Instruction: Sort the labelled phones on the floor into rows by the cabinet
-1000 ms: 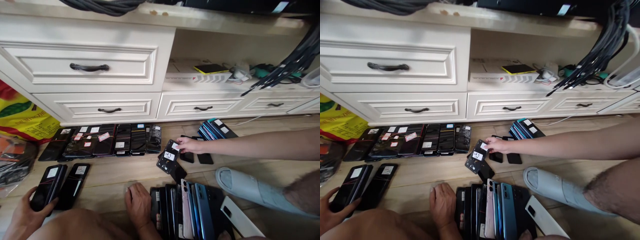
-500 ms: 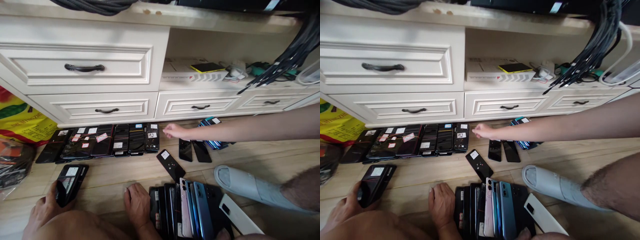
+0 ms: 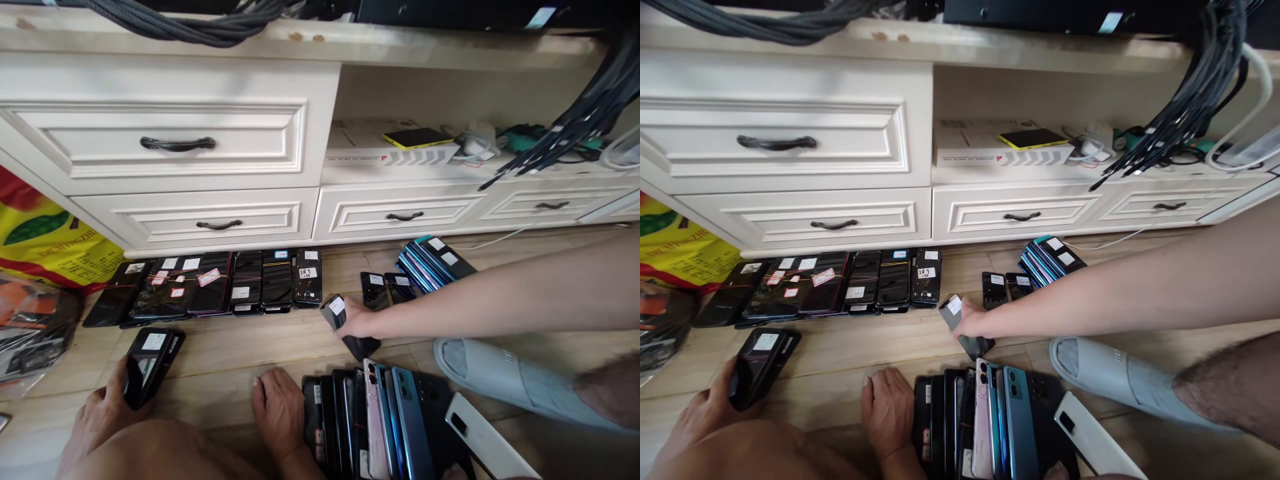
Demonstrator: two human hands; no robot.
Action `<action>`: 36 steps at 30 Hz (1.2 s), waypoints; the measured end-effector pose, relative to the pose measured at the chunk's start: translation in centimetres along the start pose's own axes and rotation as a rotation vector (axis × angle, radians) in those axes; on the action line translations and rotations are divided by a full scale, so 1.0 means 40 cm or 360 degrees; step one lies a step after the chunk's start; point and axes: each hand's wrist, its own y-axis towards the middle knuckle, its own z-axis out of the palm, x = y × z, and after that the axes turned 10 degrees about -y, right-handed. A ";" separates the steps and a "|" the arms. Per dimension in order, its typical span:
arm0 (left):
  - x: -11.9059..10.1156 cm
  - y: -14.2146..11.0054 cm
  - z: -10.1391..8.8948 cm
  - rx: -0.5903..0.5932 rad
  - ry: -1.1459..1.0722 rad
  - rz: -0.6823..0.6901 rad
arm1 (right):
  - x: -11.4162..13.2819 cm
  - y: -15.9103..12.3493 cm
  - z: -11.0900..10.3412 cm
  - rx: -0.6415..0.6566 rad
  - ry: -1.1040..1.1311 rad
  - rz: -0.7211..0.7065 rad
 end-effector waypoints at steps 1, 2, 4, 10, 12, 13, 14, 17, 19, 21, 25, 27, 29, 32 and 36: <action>-0.006 -0.002 0.000 -0.0209 0.0234 -0.0041 | 0.000 0.000 -0.001 -0.0005 -0.0003 -0.0004; -0.012 -0.004 0.000 -0.0377 0.0428 -0.0060 | 0.001 -0.001 -0.001 -0.0006 -0.0007 -0.0007; -0.019 -0.008 0.003 -0.0477 0.0563 0.0003 | 0.001 0.000 -0.001 0.0001 -0.0018 -0.0011; -0.006 -0.010 0.008 -0.0523 0.0322 0.0140 | -0.008 0.004 0.002 -0.0004 -0.0040 -0.0026; -0.028 -0.023 0.002 -0.0393 0.0334 -0.0057 | -0.013 0.002 -0.003 -0.0012 -0.0022 -0.0050; -0.047 -0.033 -0.002 -0.0311 0.0343 -0.0181 | -0.015 0.000 -0.007 -0.0019 -0.0013 -0.0065; -0.070 -0.044 -0.006 -0.0276 0.0307 -0.0275 | -0.019 -0.001 -0.009 -0.0028 -0.0007 -0.0080; -0.143 -0.078 -0.021 -0.0376 0.0077 -0.0433 | -0.028 -0.002 -0.006 -0.0045 0.0018 -0.0134; -0.188 -0.101 -0.035 -0.0431 -0.0059 -0.0507 | -0.032 -0.001 0.001 -0.0056 0.0038 -0.0172; -0.228 -0.124 -0.055 -0.0445 -0.0167 -0.0604 | -0.033 -0.002 0.007 -0.0068 0.0049 -0.0195; -0.299 -0.128 -0.108 -0.0556 -0.0430 -0.0557 | -0.036 -0.006 0.009 -0.0053 0.0041 -0.0213; -0.329 -0.095 -0.139 -0.0658 -0.0457 -0.0415 | -0.038 -0.006 0.010 -0.0059 0.0007 -0.0210; -0.356 -0.041 -0.171 -0.0723 -0.0368 -0.0331 | -0.040 -0.004 0.013 -0.0081 -0.0028 -0.0211; -0.394 0.052 -0.212 -0.0738 -0.0160 -0.0309 | -0.041 -0.004 0.019 -0.0092 -0.0058 -0.0232; -0.451 0.158 -0.225 -0.0634 0.0216 -0.0277 | -0.039 -0.008 0.021 -0.0115 -0.0095 -0.0217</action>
